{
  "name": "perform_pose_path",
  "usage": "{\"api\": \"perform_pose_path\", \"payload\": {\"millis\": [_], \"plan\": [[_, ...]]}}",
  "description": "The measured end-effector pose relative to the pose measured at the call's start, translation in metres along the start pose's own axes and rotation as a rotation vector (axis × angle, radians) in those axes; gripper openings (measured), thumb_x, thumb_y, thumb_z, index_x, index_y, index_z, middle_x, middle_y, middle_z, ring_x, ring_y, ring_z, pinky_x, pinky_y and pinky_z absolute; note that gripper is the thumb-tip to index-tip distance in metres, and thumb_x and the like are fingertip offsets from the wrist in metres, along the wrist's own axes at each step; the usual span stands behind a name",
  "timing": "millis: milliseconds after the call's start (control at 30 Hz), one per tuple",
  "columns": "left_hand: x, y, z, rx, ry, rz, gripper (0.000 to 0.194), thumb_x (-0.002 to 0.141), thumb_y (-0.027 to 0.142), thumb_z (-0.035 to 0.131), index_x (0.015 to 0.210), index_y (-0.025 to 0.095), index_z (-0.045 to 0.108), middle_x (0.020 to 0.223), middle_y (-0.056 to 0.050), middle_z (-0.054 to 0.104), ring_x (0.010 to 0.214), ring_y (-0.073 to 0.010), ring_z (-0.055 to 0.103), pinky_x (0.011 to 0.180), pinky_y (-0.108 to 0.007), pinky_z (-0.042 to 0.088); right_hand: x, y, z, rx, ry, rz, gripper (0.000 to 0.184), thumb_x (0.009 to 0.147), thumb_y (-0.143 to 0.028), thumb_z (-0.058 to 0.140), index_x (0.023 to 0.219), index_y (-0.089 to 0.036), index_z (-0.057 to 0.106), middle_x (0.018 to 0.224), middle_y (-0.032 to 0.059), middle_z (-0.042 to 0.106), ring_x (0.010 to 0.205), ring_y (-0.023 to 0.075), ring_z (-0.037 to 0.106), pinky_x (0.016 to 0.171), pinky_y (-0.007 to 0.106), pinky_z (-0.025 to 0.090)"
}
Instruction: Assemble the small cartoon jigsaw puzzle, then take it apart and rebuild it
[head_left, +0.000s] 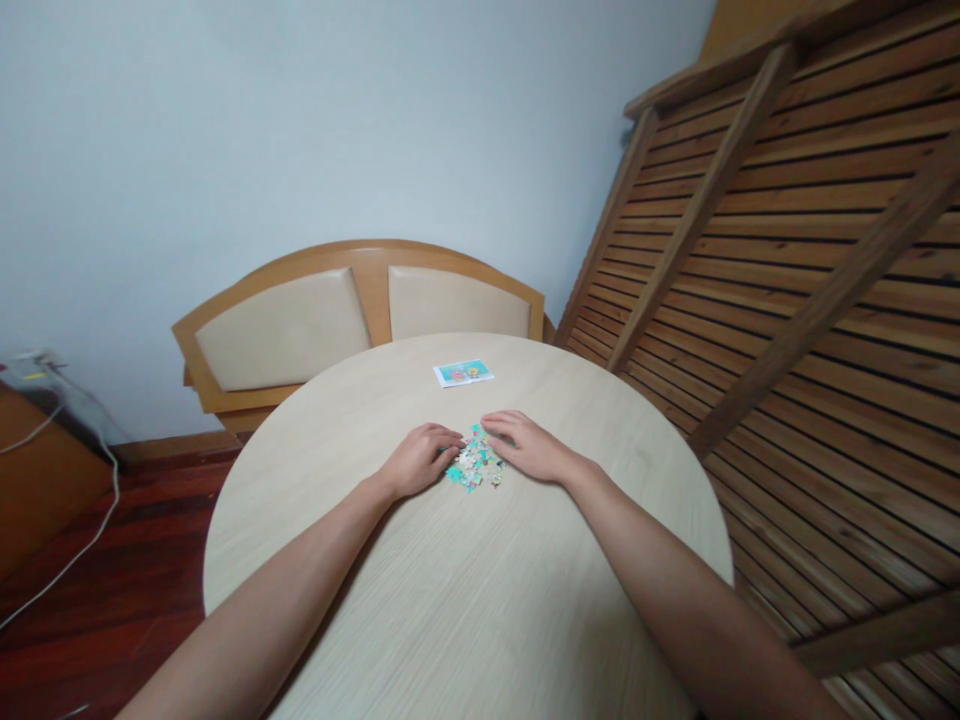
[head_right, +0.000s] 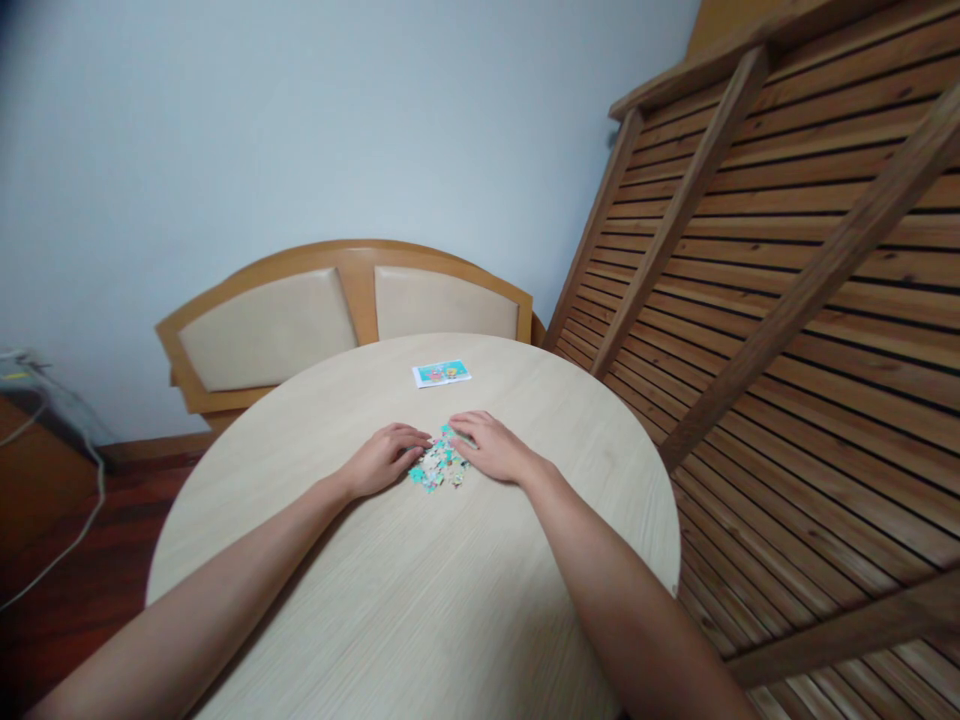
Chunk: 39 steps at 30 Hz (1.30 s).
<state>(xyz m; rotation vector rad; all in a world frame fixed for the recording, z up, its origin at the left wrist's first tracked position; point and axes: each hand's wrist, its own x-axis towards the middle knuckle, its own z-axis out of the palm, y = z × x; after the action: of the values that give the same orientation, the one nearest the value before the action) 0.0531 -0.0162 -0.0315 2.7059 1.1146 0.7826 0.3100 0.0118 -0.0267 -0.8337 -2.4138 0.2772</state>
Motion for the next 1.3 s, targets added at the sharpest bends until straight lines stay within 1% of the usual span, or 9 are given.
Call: {"api": "perform_pose_path", "payload": {"millis": [167, 300, 400, 500, 600, 767, 967, 1167, 1300], "plan": [[0.000, 0.002, -0.001, 0.012, -0.009, -0.008, 0.029, 0.100, 0.026, 0.047, 0.112, 0.022, 0.073, 0.118, -0.007, 0.073, 0.108, -0.0223, 0.066, 0.100, -0.039, 0.049, -0.004, 0.006, -0.007, -0.114, -0.034, 0.043, 0.041, 0.096, -0.041, 0.054, 0.127, -0.016, 0.067, 0.131, 0.0154, 0.065, 0.124, 0.0276, 0.056, 0.108, 0.046, 0.043], [0.000, 0.003, -0.002, 0.009, -0.026, -0.032, 0.028, 0.099, 0.025, 0.048, 0.110, 0.021, 0.074, 0.114, -0.007, 0.074, 0.104, -0.0221, 0.067, 0.098, -0.038, 0.050, -0.005, 0.006, -0.006, -0.112, -0.093, 0.034, 0.035, 0.097, -0.041, 0.053, 0.120, -0.020, 0.070, 0.124, 0.0118, 0.069, 0.122, 0.0273, 0.057, 0.108, 0.045, 0.042], [0.000, 0.003, -0.001, -0.008, -0.018, -0.037, 0.026, 0.098, 0.025, 0.050, 0.110, 0.022, 0.073, 0.116, -0.006, 0.073, 0.107, -0.0219, 0.066, 0.099, -0.037, 0.049, -0.004, 0.004, -0.005, -0.101, -0.100, 0.027, 0.034, 0.097, -0.040, 0.053, 0.121, -0.021, 0.069, 0.121, 0.0104, 0.071, 0.121, 0.0271, 0.057, 0.107, 0.045, 0.043], [0.000, 0.005, -0.003, -0.032, -0.006, -0.050, 0.024, 0.098, 0.028, 0.050, 0.106, 0.023, 0.073, 0.115, -0.005, 0.074, 0.108, -0.0213, 0.066, 0.099, -0.036, 0.049, -0.003, -0.002, -0.005, -0.066, -0.093, -0.010, 0.035, 0.098, -0.038, 0.053, 0.126, -0.022, 0.066, 0.123, 0.0090, 0.069, 0.120, 0.0252, 0.057, 0.107, 0.043, 0.043], [0.001, 0.008, -0.005, -0.045, -0.021, -0.055, 0.023, 0.099, 0.029, 0.050, 0.100, 0.022, 0.073, 0.113, -0.005, 0.075, 0.104, -0.0206, 0.068, 0.096, -0.033, 0.050, -0.001, -0.008, -0.003, -0.023, -0.118, -0.071, 0.035, 0.099, -0.037, 0.051, 0.130, -0.026, 0.065, 0.128, 0.0068, 0.068, 0.124, 0.0243, 0.055, 0.109, 0.043, 0.041], [0.002, 0.006, -0.005, -0.043, -0.040, -0.034, 0.023, 0.099, 0.030, 0.050, 0.104, 0.023, 0.072, 0.112, -0.005, 0.075, 0.101, -0.0201, 0.068, 0.095, -0.033, 0.050, 0.001, -0.013, 0.001, -0.019, -0.178, -0.099, 0.037, 0.099, -0.037, 0.051, 0.131, -0.026, 0.066, 0.134, 0.0061, 0.065, 0.132, 0.0256, 0.050, 0.114, 0.046, 0.037], [0.001, 0.003, -0.005, 0.020, -0.053, -0.010, 0.022, 0.097, 0.024, 0.051, 0.103, 0.024, 0.073, 0.113, -0.004, 0.075, 0.102, -0.0215, 0.068, 0.095, -0.037, 0.050, 0.000, -0.010, -0.003, -0.018, -0.181, -0.055, 0.035, 0.097, -0.035, 0.054, 0.129, -0.026, 0.067, 0.134, 0.0079, 0.065, 0.132, 0.0279, 0.050, 0.113, 0.050, 0.038], [0.002, 0.006, -0.006, 0.075, -0.061, 0.017, 0.026, 0.097, 0.021, 0.050, 0.109, 0.025, 0.072, 0.111, -0.004, 0.075, 0.102, -0.0217, 0.068, 0.096, -0.037, 0.049, -0.001, -0.011, -0.002, -0.006, -0.145, -0.097, 0.030, 0.095, -0.031, 0.058, 0.120, -0.026, 0.072, 0.129, 0.0072, 0.068, 0.129, 0.0265, 0.052, 0.113, 0.048, 0.039], [0.002, 0.006, -0.008, 0.106, -0.031, -0.027, 0.026, 0.098, 0.023, 0.048, 0.108, 0.023, 0.072, 0.107, -0.005, 0.076, 0.099, -0.0223, 0.068, 0.093, -0.037, 0.050, 0.000, -0.011, -0.002, -0.018, -0.148, -0.090, 0.029, 0.094, -0.032, 0.059, 0.119, -0.025, 0.072, 0.129, 0.0073, 0.068, 0.129, 0.0275, 0.052, 0.112, 0.048, 0.040]]}}
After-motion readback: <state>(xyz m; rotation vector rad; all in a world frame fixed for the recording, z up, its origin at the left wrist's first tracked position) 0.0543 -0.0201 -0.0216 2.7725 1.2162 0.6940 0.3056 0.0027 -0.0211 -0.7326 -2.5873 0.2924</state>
